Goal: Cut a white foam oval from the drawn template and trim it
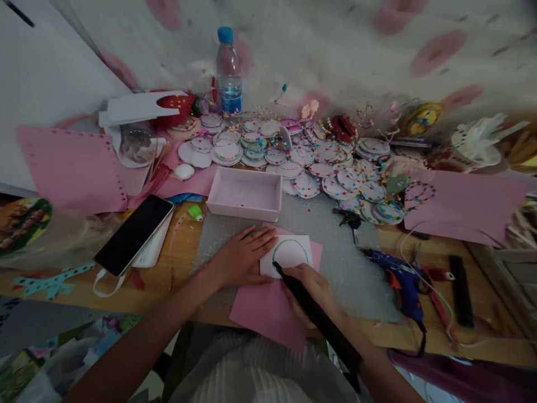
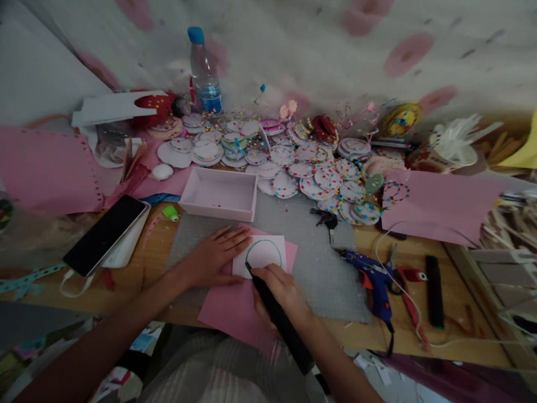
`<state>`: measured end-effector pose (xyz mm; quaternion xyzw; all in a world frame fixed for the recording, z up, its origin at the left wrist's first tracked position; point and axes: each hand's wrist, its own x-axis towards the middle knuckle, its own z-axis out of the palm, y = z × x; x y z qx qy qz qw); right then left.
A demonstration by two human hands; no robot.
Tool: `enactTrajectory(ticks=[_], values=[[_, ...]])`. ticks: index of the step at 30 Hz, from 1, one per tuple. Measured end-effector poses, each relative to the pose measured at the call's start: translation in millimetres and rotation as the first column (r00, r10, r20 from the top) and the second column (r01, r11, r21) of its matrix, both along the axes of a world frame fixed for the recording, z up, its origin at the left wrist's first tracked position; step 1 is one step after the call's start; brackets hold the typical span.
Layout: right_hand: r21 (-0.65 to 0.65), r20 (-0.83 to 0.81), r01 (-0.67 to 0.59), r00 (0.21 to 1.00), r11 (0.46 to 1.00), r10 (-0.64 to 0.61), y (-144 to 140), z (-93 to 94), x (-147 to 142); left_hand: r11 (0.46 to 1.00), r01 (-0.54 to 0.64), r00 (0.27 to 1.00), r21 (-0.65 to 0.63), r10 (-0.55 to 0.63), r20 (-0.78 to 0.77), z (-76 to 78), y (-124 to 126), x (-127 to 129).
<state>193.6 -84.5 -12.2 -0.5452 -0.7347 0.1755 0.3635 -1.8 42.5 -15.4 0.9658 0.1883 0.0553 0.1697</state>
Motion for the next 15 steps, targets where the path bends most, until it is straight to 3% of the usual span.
enactTrajectory(ticks=[9,15], values=[[0.016,-0.011,0.002,1.0,1.0,-0.002,1.1,1.2,0.3,1.0,-0.002,1.0,-0.006,0.002,-0.015,-0.4,0.1,0.8],[0.035,0.017,-0.146,0.989,0.989,0.145,12.0,5.3,3.8,1.0,0.018,1.0,0.012,-0.018,-0.001,-0.5,-0.3,0.3]])
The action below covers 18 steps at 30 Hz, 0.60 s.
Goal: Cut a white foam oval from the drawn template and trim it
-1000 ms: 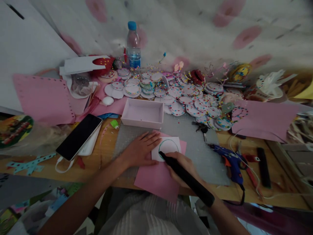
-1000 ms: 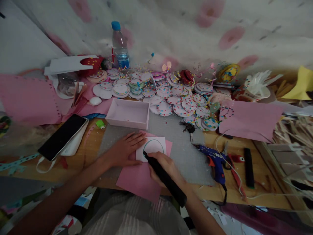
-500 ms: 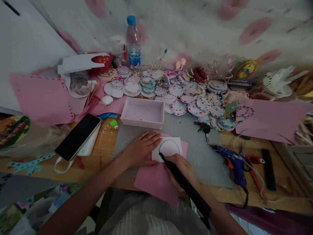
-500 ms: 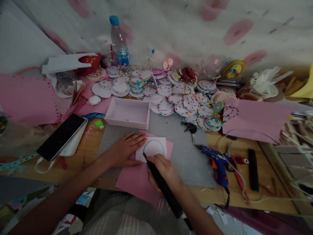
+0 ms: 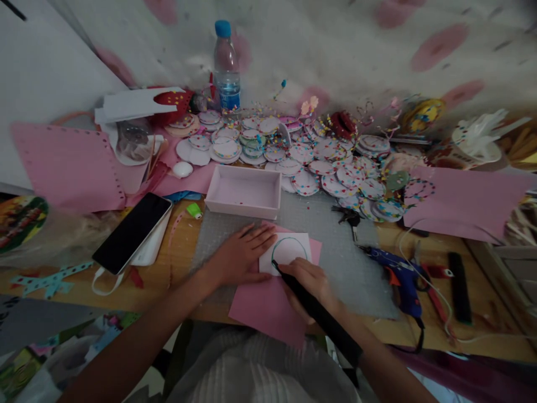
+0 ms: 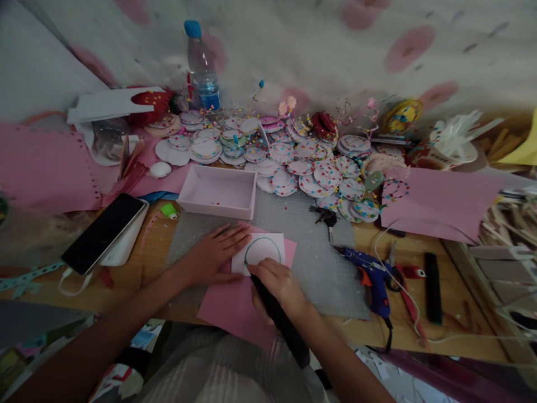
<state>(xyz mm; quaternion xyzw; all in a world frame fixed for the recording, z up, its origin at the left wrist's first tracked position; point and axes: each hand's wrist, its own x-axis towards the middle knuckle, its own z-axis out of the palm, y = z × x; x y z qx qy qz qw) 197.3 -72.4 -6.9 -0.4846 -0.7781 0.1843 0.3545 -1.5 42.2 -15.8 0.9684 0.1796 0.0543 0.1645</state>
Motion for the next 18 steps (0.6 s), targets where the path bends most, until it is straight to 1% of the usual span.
enactTrajectory(ticks=[2,5,12,15,18], values=[[0.042,0.019,-0.056,0.998,0.998,0.055,4.5,-2.3,2.6,1.0,0.006,1.0,0.011,-0.005,-0.024,0.5,0.0,-0.2],[0.058,0.027,-0.104,0.994,0.993,0.103,6.5,-7.9,7.2,0.999,0.015,0.998,0.028,-0.014,-0.058,0.2,-0.1,-0.3],[0.045,0.011,-0.071,0.997,0.996,0.071,-13.5,-24.6,13.8,0.999,0.007,0.999,0.048,-0.005,-0.045,-1.3,-0.5,0.4],[0.044,0.042,-0.078,0.996,0.996,0.076,-14.9,-21.9,17.9,0.999,0.007,0.998,0.042,-0.004,-0.062,0.1,-0.3,1.4],[0.05,0.12,-0.175,0.978,0.983,0.168,-8.0,-11.8,25.8,0.999,0.008,0.996,0.032,-0.005,-0.085,1.2,-0.4,2.1]])
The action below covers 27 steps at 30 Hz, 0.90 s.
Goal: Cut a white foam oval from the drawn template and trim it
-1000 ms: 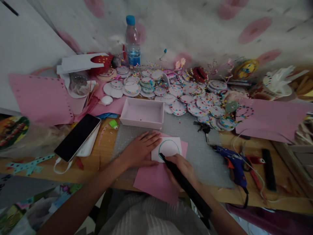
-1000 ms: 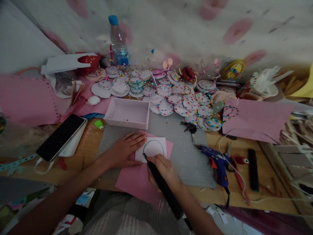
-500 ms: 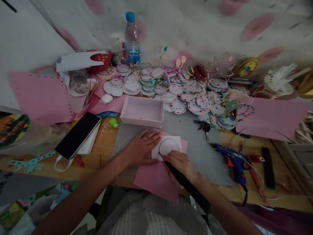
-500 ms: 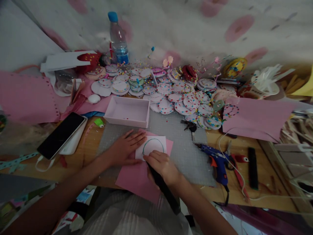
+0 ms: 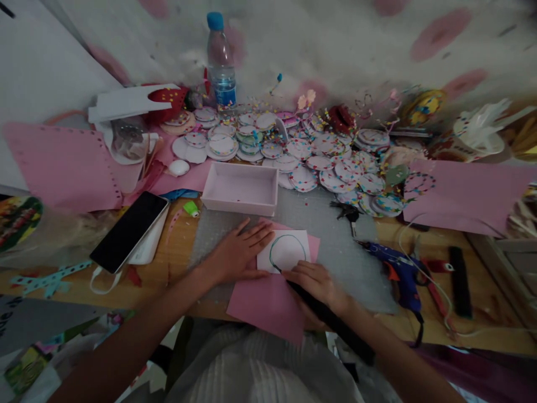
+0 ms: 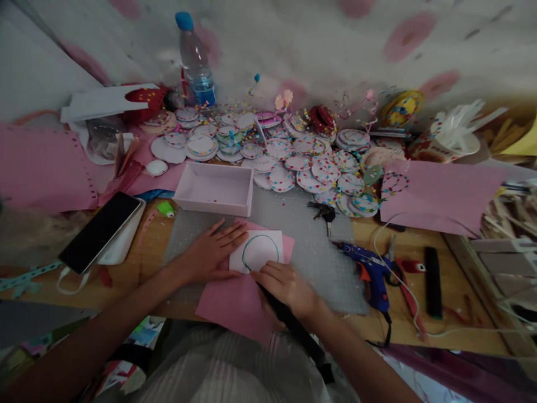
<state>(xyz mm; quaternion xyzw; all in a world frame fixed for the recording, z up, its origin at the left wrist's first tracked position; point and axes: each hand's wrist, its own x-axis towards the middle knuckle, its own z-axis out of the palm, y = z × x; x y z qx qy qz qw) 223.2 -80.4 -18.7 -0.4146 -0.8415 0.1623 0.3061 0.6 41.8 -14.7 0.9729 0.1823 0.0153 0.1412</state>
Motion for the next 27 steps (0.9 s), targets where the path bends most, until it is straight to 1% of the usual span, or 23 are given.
enactTrajectory(ticks=[2,4,5,6,8,10,11,13,14,15,16,18,20,22,24,25,27], values=[[0.009,0.03,-0.066,0.997,0.998,0.065,4.5,6.5,6.9,1.0,0.0,1.0,0.0,0.0,-0.004,-0.2,-0.2,-0.2],[-0.019,0.002,-0.104,0.995,0.994,0.104,6.0,11.0,15.0,1.0,0.001,1.0,0.0,-0.001,0.002,-1.0,-0.1,-0.9],[-0.057,-0.032,-0.097,0.995,0.994,0.095,5.2,12.8,19.5,1.0,0.001,1.0,-0.002,-0.001,0.011,-1.7,0.3,-1.3],[-0.099,-0.071,-0.065,0.996,0.993,0.058,3.5,14.4,24.3,1.0,0.002,1.0,-0.008,-0.002,0.018,-2.3,0.8,-1.7],[-0.165,-0.126,0.065,0.988,0.984,-0.086,-2.1,17.4,34.8,1.0,0.009,1.0,-0.027,-0.008,0.03,-3.6,2.4,-2.1],[-0.164,-0.134,0.266,0.948,0.95,-0.289,-9.2,19.5,44.5,0.999,0.014,0.999,-0.051,-0.012,0.037,-3.9,4.1,-2.4],[-0.139,-0.132,0.373,0.911,0.918,-0.39,-12.7,19.6,48.2,0.998,0.011,0.999,-0.065,-0.008,0.049,-3.3,4.5,-2.7],[-0.094,-0.129,0.557,0.815,0.825,-0.565,-18.7,16.4,51.8,0.995,-0.021,0.995,-0.101,0.03,0.093,0.6,4.1,-4.4],[-0.069,-0.12,0.617,0.775,0.784,-0.621,-21.1,13.1,51.3,0.991,-0.052,0.99,-0.125,0.067,0.121,4.2,2.9,-6.2],[-0.038,-0.096,0.651,0.753,0.758,-0.652,-23.0,8.9,49.3,0.985,-0.087,0.982,-0.152,0.111,0.152,8.7,0.9,-8.7],[-0.004,-0.06,0.662,0.748,0.749,-0.661,-24.6,4.0,46.0,0.976,-0.123,0.971,-0.18,0.156,0.182,14.2,-2.1,-12.1],[0.06,0.015,0.643,0.765,0.764,-0.644,-27.3,-5.4,36.6,0.956,-0.181,0.941,-0.231,0.237,0.243,26.9,-10.8,-21.0],[0.1,0.06,0.598,0.794,0.795,-0.605,-29.7,-11.1,26.1,0.93,-0.239,0.898,-0.281,0.321,0.3,39.5,-22.5,-31.1],[0.092,0.082,0.521,0.845,0.849,-0.528,-30.7,-10.8,17.7,0.891,-0.319,0.83,-0.323,0.427,0.358,49.6,-35.8,-40.1],[0.057,0.149,0.425,0.891,0.904,-0.428,-27.8,-6.1,13.6,0.861,-0.381,0.747,-0.336,0.501,0.436,55.8,-48.5,-46.0],[0.037,0.196,0.383,0.903,0.923,-0.383,-24.3,-3.3,13.2,0.851,-0.403,0.709,-0.336,0.522,0.473,57.6,-54.3,-47.7],[0.006,0.301,0.34,0.896,0.941,-0.325,-13.3,0.8,15.0,0.841,-0.428,0.642,-0.332,0.541,0.543,59.0,-64.3,-48.8]])
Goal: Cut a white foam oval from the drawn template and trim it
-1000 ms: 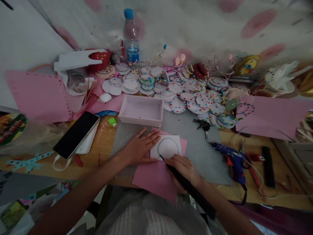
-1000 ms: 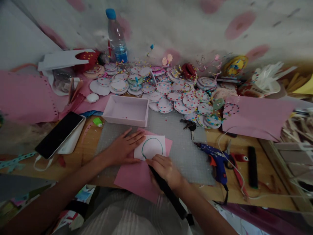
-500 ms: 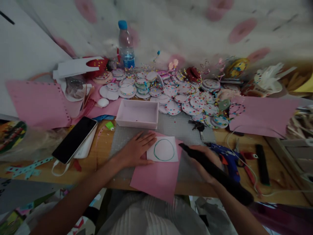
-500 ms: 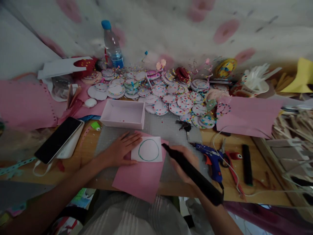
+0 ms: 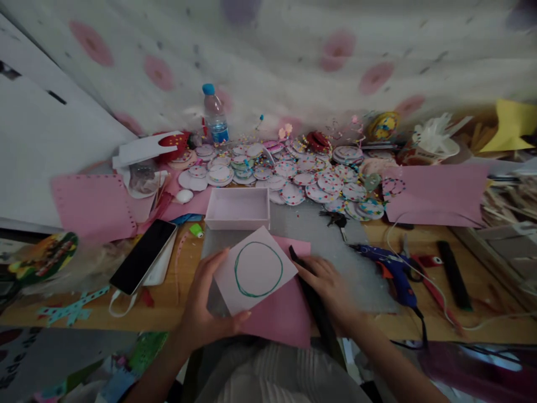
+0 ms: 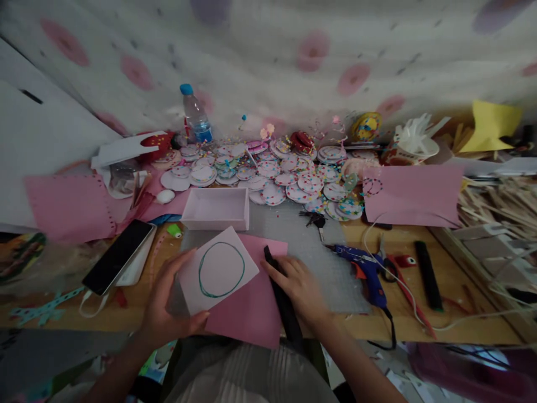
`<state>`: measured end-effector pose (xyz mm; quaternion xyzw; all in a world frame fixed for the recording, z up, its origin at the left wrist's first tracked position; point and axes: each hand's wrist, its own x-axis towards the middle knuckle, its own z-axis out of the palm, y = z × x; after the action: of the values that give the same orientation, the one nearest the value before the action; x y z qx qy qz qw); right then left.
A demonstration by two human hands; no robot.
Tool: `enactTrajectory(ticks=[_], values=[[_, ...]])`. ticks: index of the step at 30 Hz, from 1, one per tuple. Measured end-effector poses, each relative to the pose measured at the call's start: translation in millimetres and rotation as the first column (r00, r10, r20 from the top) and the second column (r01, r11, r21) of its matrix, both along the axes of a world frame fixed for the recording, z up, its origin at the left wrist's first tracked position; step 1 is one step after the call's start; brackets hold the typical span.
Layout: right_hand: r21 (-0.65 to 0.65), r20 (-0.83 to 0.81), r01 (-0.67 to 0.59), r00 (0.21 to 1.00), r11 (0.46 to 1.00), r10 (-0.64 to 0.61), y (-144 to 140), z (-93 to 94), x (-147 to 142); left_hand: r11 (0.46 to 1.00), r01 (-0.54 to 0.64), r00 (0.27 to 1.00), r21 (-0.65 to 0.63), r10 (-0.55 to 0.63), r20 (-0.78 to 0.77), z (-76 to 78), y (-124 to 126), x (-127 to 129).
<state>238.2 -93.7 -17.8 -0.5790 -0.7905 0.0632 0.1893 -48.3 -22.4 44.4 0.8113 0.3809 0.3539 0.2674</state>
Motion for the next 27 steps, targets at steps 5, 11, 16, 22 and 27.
enactTrajectory(ticks=[5,11,16,22,27], values=[[-0.046,-0.002,0.003,1.0,0.999,-0.003,30.5,8.9,4.7,0.997,-0.083,0.988,-0.001,0.082,0.132,0.6,-17.7,1.8],[-0.227,-0.763,0.098,0.601,0.969,-0.239,22.0,58.4,-25.2,0.993,-0.108,0.99,-0.042,0.112,0.091,1.5,-32.4,8.9],[-0.517,-0.808,-0.071,0.371,0.853,-0.459,16.3,79.6,-49.5,0.956,-0.065,0.996,-0.288,0.082,0.047,-4.4,-38.0,16.4],[-0.573,-0.814,-0.193,0.244,0.796,-0.527,10.2,77.0,-54.7,0.37,0.256,0.944,-0.893,0.104,0.314,1.1,-7.4,9.4],[-0.59,-0.807,-0.328,0.274,0.738,-0.523,5.8,70.3,-54.5,-0.04,0.368,0.928,-0.929,0.07,0.365,6.5,7.9,12.8]])
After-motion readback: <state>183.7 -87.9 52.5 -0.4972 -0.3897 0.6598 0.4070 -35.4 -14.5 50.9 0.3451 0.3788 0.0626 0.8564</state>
